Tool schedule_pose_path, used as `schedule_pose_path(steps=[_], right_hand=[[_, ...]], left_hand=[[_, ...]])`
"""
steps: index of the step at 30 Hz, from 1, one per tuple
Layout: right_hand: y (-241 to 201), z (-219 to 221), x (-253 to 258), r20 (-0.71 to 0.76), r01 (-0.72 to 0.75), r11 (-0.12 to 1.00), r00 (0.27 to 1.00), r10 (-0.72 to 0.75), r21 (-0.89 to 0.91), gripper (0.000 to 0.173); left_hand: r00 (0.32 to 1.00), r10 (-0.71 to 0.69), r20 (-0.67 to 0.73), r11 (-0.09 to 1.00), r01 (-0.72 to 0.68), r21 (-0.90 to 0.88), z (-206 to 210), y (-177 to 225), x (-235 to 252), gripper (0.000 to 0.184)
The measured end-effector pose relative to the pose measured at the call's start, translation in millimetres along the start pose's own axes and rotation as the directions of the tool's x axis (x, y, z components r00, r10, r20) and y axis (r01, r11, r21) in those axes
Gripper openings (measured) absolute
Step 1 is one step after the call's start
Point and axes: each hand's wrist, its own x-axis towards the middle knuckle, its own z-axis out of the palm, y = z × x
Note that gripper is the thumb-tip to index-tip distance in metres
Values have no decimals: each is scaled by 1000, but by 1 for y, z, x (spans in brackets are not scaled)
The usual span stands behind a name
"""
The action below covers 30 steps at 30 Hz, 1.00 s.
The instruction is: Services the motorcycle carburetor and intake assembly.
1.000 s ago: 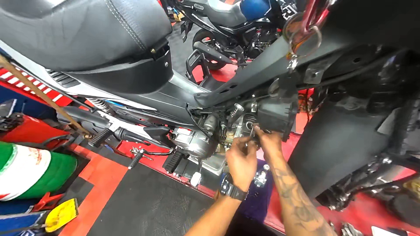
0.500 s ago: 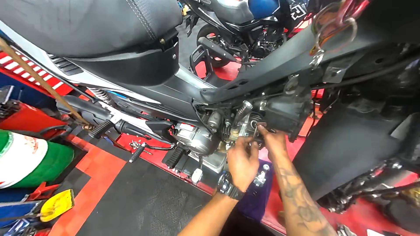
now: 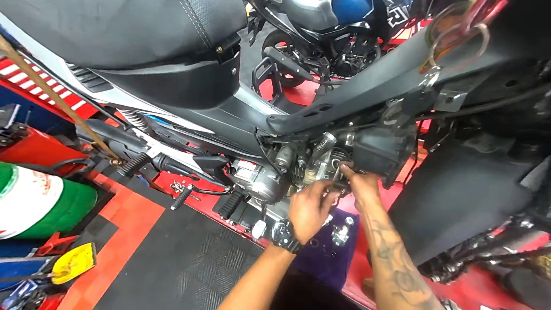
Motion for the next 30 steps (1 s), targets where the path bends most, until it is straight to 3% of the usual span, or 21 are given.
schedule_pose_path(steps=[9,13,19,22,25,30], right_hand=[[6,-1,2,-12,26,999,1000,-26,35,14],[7,-1,-1,-8,38,998,999,-38,59,16],[4,-8,-8,-42,56,994,997,-60,-89,25],[11,-8,-5,-166,87,996,982,-87,-9,13],[16,-9,-2,-227,169,985,960,-162,14,9],[16,-9,-3,-197,252,966,951,-237,56,14]], left_hand=[[974,160,162,986,-166,21,-3,-5,11,40],[953,253,167,961,-268,73,-5,-12,19,32],[949,239,205,961,-262,91,-20,-16,30,24],[887,354,297,905,-405,129,-30,-18,40,20],[775,446,448,801,-569,188,-38,-11,46,19],[640,484,597,675,-707,211,-36,10,52,19]])
